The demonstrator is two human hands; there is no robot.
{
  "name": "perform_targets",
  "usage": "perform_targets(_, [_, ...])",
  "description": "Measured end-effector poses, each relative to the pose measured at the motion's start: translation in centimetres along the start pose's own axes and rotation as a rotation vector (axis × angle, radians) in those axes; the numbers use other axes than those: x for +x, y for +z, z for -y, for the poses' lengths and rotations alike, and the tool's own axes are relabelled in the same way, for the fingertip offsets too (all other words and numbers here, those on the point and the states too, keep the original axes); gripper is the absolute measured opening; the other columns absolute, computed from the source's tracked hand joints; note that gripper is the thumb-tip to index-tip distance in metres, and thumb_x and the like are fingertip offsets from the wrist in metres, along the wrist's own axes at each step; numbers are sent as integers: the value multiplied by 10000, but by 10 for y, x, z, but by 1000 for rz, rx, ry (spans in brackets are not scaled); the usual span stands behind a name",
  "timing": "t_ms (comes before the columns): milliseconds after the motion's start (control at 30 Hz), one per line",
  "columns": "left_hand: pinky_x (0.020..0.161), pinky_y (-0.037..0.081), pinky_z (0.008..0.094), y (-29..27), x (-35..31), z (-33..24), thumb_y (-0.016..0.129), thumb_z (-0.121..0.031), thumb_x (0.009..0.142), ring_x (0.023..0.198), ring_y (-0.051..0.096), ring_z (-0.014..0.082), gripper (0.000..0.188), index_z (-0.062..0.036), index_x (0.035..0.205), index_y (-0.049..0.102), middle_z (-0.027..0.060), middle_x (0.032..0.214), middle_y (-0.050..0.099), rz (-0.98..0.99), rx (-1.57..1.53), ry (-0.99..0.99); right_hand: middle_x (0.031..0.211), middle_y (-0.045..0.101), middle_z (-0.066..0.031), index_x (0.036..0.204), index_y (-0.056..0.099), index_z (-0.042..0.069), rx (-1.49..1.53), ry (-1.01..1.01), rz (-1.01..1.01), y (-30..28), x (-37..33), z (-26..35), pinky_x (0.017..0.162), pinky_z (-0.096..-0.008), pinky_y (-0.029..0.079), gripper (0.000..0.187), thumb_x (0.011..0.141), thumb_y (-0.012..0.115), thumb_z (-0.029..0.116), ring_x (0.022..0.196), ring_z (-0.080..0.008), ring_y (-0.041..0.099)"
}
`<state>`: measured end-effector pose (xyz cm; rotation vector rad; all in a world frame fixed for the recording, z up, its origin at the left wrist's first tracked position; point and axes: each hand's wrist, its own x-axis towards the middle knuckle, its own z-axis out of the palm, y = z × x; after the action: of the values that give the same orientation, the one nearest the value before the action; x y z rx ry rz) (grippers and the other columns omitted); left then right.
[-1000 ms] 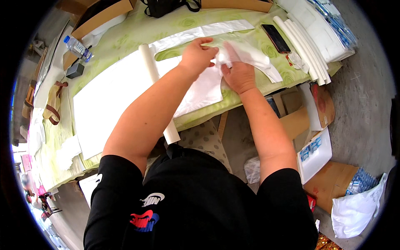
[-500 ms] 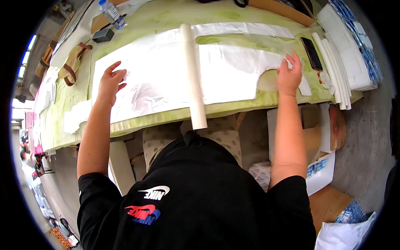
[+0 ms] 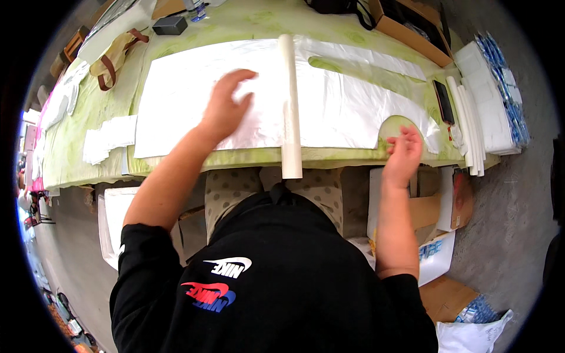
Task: The person repeatedly wraps small white items in clear plastic film on a workbench. They unroll a sheet of film, place an item on it, fold the film around the item, and set the wrapped item aside. This cycle is repeated multiple times with similar items.
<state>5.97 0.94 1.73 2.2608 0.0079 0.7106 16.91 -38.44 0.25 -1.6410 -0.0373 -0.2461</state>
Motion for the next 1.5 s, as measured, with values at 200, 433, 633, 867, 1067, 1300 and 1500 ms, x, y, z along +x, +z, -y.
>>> perform_targets(200, [1238,264,511,41,-23,-37,568,-148,945,1445,420,325,621,-106,1537,388,158,1473,529,320,263,-116,1291,661,-145,1183,660,15,-108,-460,451,68,-82,14,994,-350,497,272,911,652,9,1152,-257,632])
perform_targets(433, [1178,357,508,31,-12,-39,582,-137,926,1403,449,358,680,-176,1573,378,180,1468,522,378,327,-114,1253,682,-99,1098,710,79,-260,-727,882,108,-89,51,1082,-471,436,271,833,747,121,1210,-371,579])
perform_targets(633, [1126,441,489,25,10,-31,625,-155,933,1398,441,448,416,-225,1340,678,161,1561,458,358,275,221,1196,679,-101,1078,707,89,-322,-761,827,112,-82,54,1064,-492,419,259,828,754,141,1148,-369,576])
perform_targets(867, [1205,285,567,6,8,-32,605,-417,986,1483,357,392,375,-173,1250,713,88,1530,522,310,236,146,1442,479,-197,1216,689,131,-598,-765,507,130,-57,31,1138,-544,336,380,845,760,176,1325,-431,430])
perform_targets(1067, [1227,238,559,-28,-31,-17,629,-516,952,1493,342,366,529,-174,1355,657,75,1553,485,319,286,-90,1670,178,-226,1381,654,322,-900,-467,680,183,-15,27,1232,-651,111,531,874,730,457,1540,-501,95])
perform_targets(1300, [1211,273,560,-44,-59,-3,760,-424,848,1449,409,359,648,-167,1420,596,104,1546,481,155,271,-121,1701,150,-197,1404,632,353,-1044,-636,824,255,-7,46,1235,-662,35,552,889,678,547,1559,-479,39])
perform_targets(1500, [1215,272,556,-46,-58,-7,780,-375,817,1435,435,337,650,-182,1412,603,101,1539,490,158,272,-182,1724,128,-136,1527,491,364,-1363,-297,569,274,58,33,1229,-679,58,677,936,531,692,1572,-449,57])
